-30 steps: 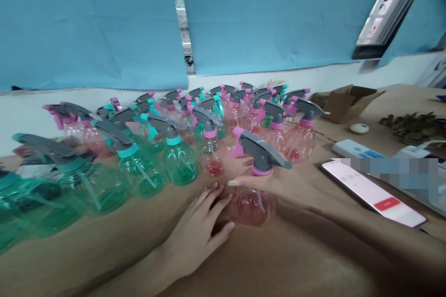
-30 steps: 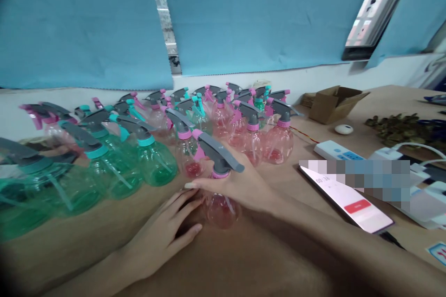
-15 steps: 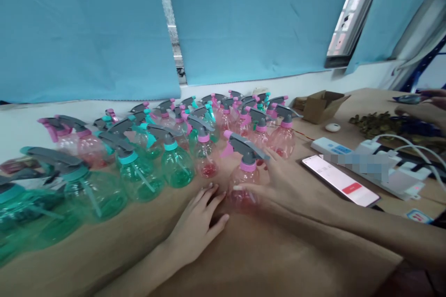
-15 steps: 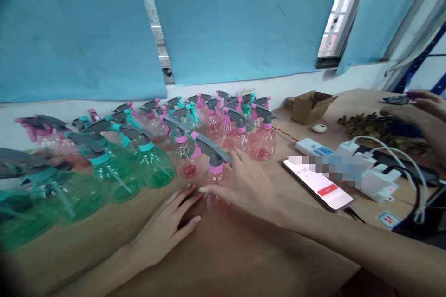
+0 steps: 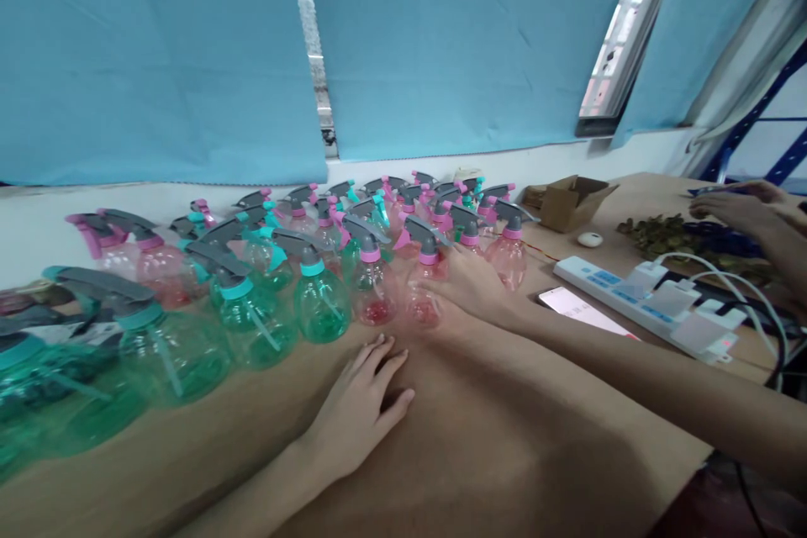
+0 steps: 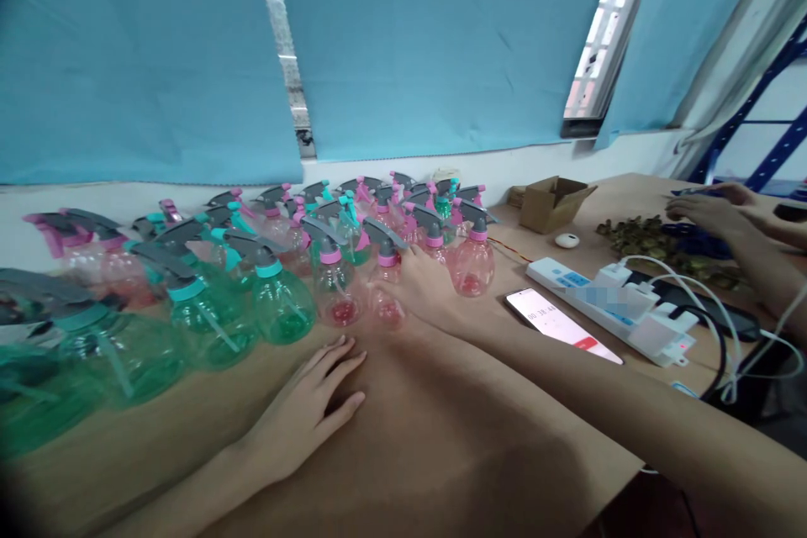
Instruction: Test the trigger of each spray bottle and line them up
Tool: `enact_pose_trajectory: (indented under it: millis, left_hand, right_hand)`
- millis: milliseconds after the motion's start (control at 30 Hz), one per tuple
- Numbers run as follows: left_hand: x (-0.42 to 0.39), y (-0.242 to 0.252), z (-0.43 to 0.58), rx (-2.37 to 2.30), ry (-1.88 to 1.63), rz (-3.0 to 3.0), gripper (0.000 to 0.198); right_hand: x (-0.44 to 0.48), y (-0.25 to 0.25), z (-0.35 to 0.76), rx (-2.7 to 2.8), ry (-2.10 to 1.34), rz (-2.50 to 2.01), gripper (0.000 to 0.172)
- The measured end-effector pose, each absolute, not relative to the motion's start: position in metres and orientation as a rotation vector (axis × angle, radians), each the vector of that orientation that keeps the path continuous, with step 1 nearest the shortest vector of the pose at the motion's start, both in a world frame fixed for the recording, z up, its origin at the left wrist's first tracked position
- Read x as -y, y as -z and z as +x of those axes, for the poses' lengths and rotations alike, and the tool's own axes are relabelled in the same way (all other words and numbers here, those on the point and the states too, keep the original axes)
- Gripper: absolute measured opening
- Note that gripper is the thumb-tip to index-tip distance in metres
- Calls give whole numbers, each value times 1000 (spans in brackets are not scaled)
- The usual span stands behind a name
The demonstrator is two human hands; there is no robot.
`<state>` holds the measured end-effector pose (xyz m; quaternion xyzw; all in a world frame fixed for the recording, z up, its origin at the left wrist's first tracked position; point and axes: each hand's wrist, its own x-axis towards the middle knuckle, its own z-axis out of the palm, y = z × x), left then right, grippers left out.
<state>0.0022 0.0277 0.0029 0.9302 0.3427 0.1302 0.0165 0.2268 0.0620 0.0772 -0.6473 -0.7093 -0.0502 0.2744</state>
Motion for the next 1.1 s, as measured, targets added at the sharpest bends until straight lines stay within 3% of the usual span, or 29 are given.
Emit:
enact_pose_trajectory:
  millis: [833, 1100]
  left_hand:
    - [-32, 0, 2, -1024, -425, 2886, 44]
    - [-32, -1, 1, -1048, -394, 2919, 43]
  right_hand:
    - [-97, -67, 227, 1850, 74, -1712, 57]
    - [-58, -78, 248, 1840, 44, -1738, 45]
